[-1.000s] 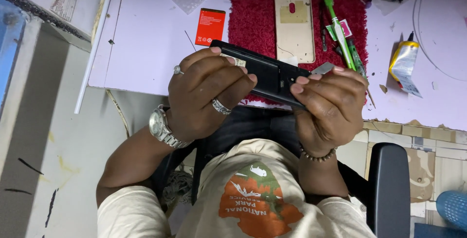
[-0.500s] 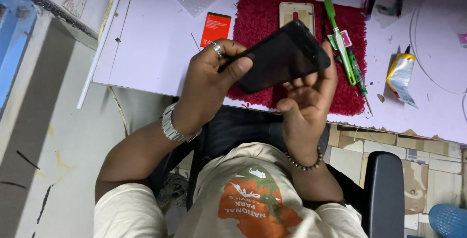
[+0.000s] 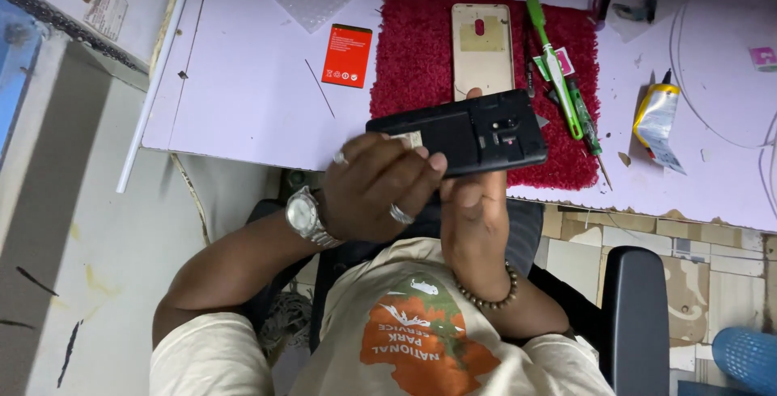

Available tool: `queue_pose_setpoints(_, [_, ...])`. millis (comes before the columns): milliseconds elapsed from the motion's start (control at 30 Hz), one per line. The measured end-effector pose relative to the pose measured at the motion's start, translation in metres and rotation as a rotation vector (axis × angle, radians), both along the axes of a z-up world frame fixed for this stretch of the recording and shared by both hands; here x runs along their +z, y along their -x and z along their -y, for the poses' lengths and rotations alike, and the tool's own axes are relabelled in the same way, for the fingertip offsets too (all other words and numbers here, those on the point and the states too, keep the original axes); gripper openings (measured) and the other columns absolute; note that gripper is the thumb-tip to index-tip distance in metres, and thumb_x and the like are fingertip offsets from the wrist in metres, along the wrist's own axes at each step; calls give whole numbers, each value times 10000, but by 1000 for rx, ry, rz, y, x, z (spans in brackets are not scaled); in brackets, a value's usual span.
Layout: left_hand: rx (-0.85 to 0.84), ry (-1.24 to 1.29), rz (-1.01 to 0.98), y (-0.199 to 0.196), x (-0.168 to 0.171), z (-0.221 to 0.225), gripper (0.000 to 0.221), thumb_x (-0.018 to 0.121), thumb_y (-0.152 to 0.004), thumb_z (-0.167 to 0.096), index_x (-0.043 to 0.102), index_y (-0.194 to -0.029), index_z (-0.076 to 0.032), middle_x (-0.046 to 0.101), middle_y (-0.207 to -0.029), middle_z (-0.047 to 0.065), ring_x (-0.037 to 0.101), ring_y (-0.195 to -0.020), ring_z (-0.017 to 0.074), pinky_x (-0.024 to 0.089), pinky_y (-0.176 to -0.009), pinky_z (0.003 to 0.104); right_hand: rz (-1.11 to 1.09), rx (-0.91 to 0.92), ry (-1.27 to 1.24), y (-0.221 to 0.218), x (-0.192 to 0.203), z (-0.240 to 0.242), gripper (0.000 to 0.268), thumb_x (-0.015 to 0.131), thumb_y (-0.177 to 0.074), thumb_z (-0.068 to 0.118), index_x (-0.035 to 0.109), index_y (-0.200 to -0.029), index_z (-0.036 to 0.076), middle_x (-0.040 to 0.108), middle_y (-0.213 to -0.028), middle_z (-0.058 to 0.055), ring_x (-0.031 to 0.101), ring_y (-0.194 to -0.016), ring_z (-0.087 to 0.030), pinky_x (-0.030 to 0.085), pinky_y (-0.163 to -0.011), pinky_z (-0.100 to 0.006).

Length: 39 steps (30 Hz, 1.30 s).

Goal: Reassembling the internal components of a mobile phone by placing the motherboard and fastening it with screws.

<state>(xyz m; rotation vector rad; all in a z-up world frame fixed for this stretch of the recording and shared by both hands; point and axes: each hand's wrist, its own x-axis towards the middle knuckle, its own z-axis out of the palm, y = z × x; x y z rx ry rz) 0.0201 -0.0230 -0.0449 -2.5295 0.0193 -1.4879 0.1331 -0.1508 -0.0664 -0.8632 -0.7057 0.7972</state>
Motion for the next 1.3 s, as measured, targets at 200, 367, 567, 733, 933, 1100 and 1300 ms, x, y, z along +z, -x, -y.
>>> queue_pose_setpoints(200, [146,-385,67,-5,-4,5,183,569,-1073,-147,661,-1209,-65,669,-1004,42,686,-924,230,569,-841,406,-221,-17,-32,2,23,4,679,623,-1077,317,372,-1565,-82,504,-1573,-349,545,-1452,-424,456,-1276,-540])
queue_pose_setpoints(367, [286,-146,-143,-13,-3,42,204,548,-1116,-200,689,-1240,-122,677,-1145,15,682,-1061,219,541,-1032,410,-272,24,-2,-18,32,-12,616,627,-1075,265,417,-1568,-39,572,-1484,-398,614,-1383,-476,527,-1189,-521])
queue_pose_setpoints(567, [-59,513,-165,-2,2,46,324,747,-1074,-273,645,-1328,-100,648,-1310,111,673,-1207,321,529,-1095,497,-303,-27,74,-36,25,-14,503,682,-1035,251,508,-1387,-63,680,-1192,-450,734,-1108,-537,643,-991,-602])
queue_pose_setpoints(733, [-310,1166,-42,-2,6,25,552,627,-1110,-377,457,-1545,-84,432,-1602,162,488,-1516,295,644,-1163,396,-196,-93,147,-28,30,-13,820,731,-977,292,386,-1655,-15,597,-1517,-224,663,-1275,-300,593,-1080,-403])
queue_pose_setpoints(933, [-992,1914,-70,-5,3,7,793,753,-997,-442,430,-1618,-68,387,-1768,146,506,-1546,253,441,-1321,429,41,142,221,-15,31,-13,1036,702,-992,360,26,-1740,121,210,-1799,-142,400,-1535,-230,352,-1262,-339])
queue_pose_setpoints(1100, [-1121,2356,258,-2,-24,14,629,762,-1001,-236,549,-1522,46,651,-1463,235,663,-1315,304,542,-1150,424,578,215,386,-27,43,-15,937,568,-1125,325,-151,-1696,136,446,-1654,-219,543,-1447,-286,448,-1218,-376])
queue_pose_setpoints(1300, [-1236,2328,281,-17,-14,-12,664,757,-1029,-350,528,-1467,93,600,-1498,272,657,-1314,494,550,-1152,655,1271,12,626,-107,96,-24,577,621,-1107,332,534,-1584,19,765,-1028,-74,724,-787,-174,545,-686,-325])
